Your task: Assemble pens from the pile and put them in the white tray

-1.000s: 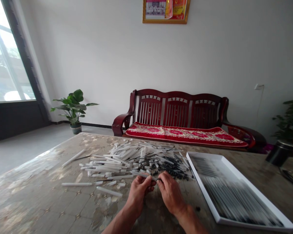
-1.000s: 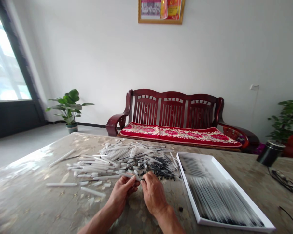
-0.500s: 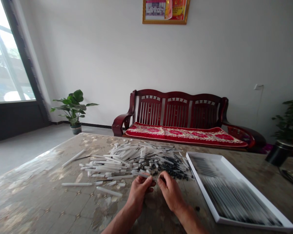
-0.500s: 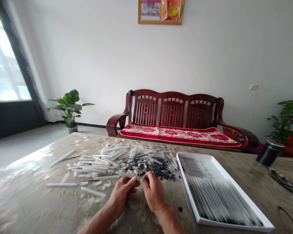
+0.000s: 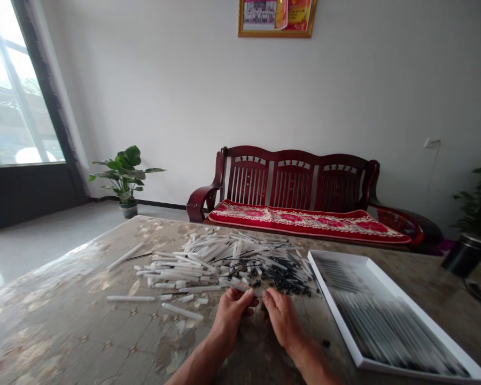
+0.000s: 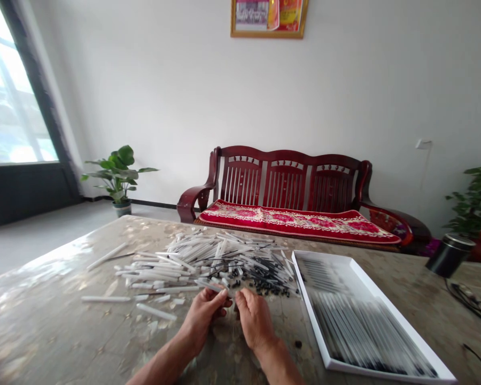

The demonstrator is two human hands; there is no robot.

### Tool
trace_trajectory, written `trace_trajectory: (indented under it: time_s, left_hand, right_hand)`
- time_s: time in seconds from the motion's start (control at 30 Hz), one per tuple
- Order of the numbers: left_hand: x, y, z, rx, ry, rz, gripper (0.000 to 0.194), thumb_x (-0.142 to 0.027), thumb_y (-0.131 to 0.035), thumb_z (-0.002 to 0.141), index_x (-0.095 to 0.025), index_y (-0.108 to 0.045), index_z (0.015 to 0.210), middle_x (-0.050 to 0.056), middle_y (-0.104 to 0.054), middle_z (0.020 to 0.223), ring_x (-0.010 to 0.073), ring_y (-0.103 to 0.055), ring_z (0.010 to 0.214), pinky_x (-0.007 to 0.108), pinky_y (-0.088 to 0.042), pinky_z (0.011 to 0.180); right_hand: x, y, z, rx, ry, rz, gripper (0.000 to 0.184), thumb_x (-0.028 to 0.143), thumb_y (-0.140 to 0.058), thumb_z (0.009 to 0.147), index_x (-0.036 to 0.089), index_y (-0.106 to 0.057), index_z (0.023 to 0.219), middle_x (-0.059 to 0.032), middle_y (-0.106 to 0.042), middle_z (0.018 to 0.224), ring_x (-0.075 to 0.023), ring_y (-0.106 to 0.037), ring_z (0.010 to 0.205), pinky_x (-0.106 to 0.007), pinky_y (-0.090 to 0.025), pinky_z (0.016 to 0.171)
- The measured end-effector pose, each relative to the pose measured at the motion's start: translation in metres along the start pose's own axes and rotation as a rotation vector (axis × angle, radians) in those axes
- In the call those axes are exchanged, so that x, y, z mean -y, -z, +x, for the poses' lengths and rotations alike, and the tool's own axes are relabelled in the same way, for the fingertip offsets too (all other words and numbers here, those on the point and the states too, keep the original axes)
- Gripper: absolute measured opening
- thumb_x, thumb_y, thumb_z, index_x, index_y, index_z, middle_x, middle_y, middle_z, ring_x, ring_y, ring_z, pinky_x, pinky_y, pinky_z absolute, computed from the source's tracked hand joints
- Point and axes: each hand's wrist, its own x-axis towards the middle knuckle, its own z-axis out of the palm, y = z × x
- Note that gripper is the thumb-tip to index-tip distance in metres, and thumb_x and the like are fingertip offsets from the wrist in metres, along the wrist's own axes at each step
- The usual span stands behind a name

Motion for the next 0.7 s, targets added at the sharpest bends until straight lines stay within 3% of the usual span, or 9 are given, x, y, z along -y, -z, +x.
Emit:
trace_trajectory:
  time_s: [0.2, 0.37, 0.53, 0.7]
  left_hand:
    - [-0.0006, -0.0016, -0.0013, -0.005, -0.002, 0.009, 0.044, -0.045, -0.088, 0.047, -0.016, -0.063, 0.069, -0.001, -0.066, 0.061, 0.0122, -0.062, 0.058, 0.020, -0.043, 0.050]
    - [-0.0002, -0.0018, -0.0010, 0.003, -0.017, 0.030, 0.044, -0.044, -0.089, 0.046, -0.016, -0.064, 0.068, -0.001, -0.066, 0.060, 0.0123, -0.062, 0.056, 0.019, -0.041, 0.048]
    - [0.0014, -0.0006, -0.0008, 0.000, -0.023, 0.030, 0.043, -0.044, -0.089, 0.047, -0.016, -0.063, 0.068, -0.001, -0.066, 0.060, 0.0119, -0.062, 0.056, 0.019, -0.041, 0.047]
    - [0.0033, 0.0005, 0.0010, 0.037, -0.070, 0.066, 0.044, -0.044, -0.089, 0.046, -0.015, -0.065, 0.068, 0.000, -0.066, 0.059, 0.0130, -0.061, 0.055, 0.020, -0.041, 0.046]
  right_hand:
    - [0.0029, 0.0010, 0.0004, -0.034, 0.055, 0.014, 0.039, 0.053, -0.043, 0.092, 0.021, -0.056, 0.074, 0.0005, -0.060, 0.064, -0.0147, -0.054, 0.061, -0.023, -0.032, 0.056]
    - [0.0010, -0.0002, 0.0011, -0.018, -0.022, 0.050, 0.053, 0.060, -0.030, 0.094, 0.022, -0.051, 0.063, 0.0009, -0.052, 0.052, -0.0142, -0.048, 0.051, -0.025, -0.028, 0.050]
    - [0.0010, 0.0000, 0.0001, -0.014, 0.020, 0.042, 0.045, 0.059, -0.041, 0.091, 0.021, -0.053, 0.069, 0.0028, -0.050, 0.056, -0.0132, -0.046, 0.055, -0.024, -0.028, 0.053]
    - [-0.0005, -0.0026, 0.0009, 0.022, -0.078, 0.181, 0.052, 0.065, -0.034, 0.090, 0.022, -0.045, 0.063, 0.0036, -0.045, 0.053, -0.0127, -0.044, 0.051, -0.024, -0.029, 0.049]
